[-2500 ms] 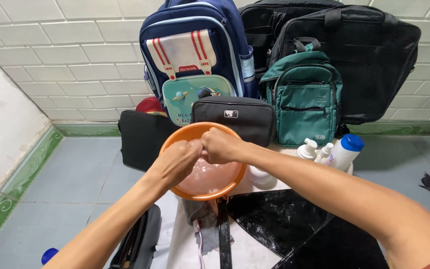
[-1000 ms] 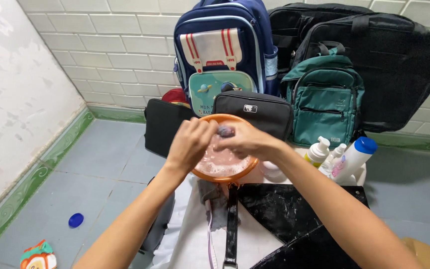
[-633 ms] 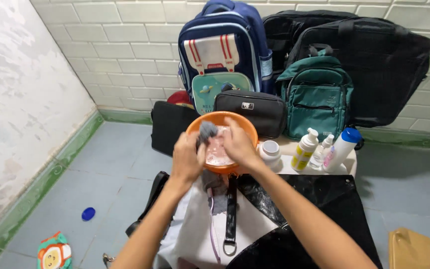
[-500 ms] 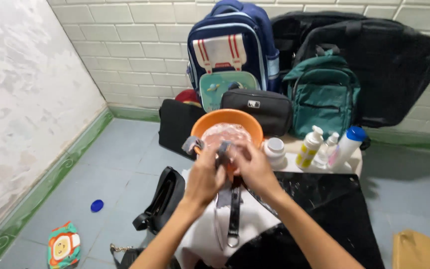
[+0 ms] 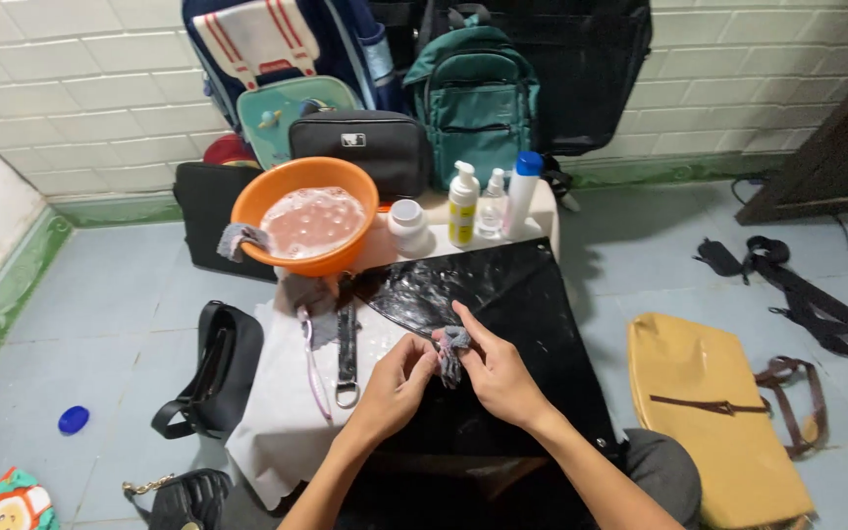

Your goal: Cleaning a black leather bag using a cloth, toothbrush, and soapy water.

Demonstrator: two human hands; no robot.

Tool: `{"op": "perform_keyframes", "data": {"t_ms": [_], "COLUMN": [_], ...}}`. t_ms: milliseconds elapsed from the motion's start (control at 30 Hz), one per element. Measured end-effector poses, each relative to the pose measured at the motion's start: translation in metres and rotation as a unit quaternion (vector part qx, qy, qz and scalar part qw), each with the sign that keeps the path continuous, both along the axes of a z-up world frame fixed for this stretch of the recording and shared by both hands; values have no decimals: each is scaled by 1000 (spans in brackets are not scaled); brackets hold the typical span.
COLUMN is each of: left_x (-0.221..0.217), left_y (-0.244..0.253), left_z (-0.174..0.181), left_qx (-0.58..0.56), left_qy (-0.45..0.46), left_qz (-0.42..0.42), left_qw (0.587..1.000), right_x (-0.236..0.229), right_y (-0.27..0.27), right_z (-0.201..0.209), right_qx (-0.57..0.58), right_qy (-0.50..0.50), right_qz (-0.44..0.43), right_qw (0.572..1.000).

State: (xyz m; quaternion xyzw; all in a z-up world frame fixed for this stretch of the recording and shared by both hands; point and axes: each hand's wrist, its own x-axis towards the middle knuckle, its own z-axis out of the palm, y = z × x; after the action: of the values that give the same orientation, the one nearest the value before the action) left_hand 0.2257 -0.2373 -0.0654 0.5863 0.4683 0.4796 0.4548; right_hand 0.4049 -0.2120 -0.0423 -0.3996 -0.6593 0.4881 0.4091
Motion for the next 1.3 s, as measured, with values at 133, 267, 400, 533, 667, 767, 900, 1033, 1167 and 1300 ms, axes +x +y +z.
{"op": "perform_keyframes", "data": {"t_ms": [133,267,400,533,667,767,900,1033,1167,1300], "left_x": [25,29,33,37,41,43,38,40,39,50], "left_y": [-6,8,6,2,7,8,9,2,3,-8], "left_z": [-4,-28,-38,-31,-35,-38,-26,-12,-23,-32], "left_qx": [14,-37,-60,-85,-60,-52,-83,-111,-80,-47], "left_qy": [-50,-34,-68,-135,-128,-167,-170,-187,-134,-155], "left_qz": [-23,3,24,51,54,50,58,68,60,35], "left_qw": [998,999,996,986,989,983,980,974,986,986], "right_x": [17,22,36,40,28,19,15,9,18,16], "right_y": [-2,-17,-24,-22,-32,-26,-19,-22,-29,-32], "right_z": [-15,-11,-31,-54,-39,-33,-40,-40,-40,-33], "right_qx": [35,21,6,-12,-88,-74,-7,-25,26,-29], "right_qy": [-13,49,54,134,200,124,91,177,72,118], "right_qz": [-24,-56,-60,-90,-113,-153,-194,-204,-72,-212], "right_qw": [999,997,997,987,969,978,977,963,994,970]}}
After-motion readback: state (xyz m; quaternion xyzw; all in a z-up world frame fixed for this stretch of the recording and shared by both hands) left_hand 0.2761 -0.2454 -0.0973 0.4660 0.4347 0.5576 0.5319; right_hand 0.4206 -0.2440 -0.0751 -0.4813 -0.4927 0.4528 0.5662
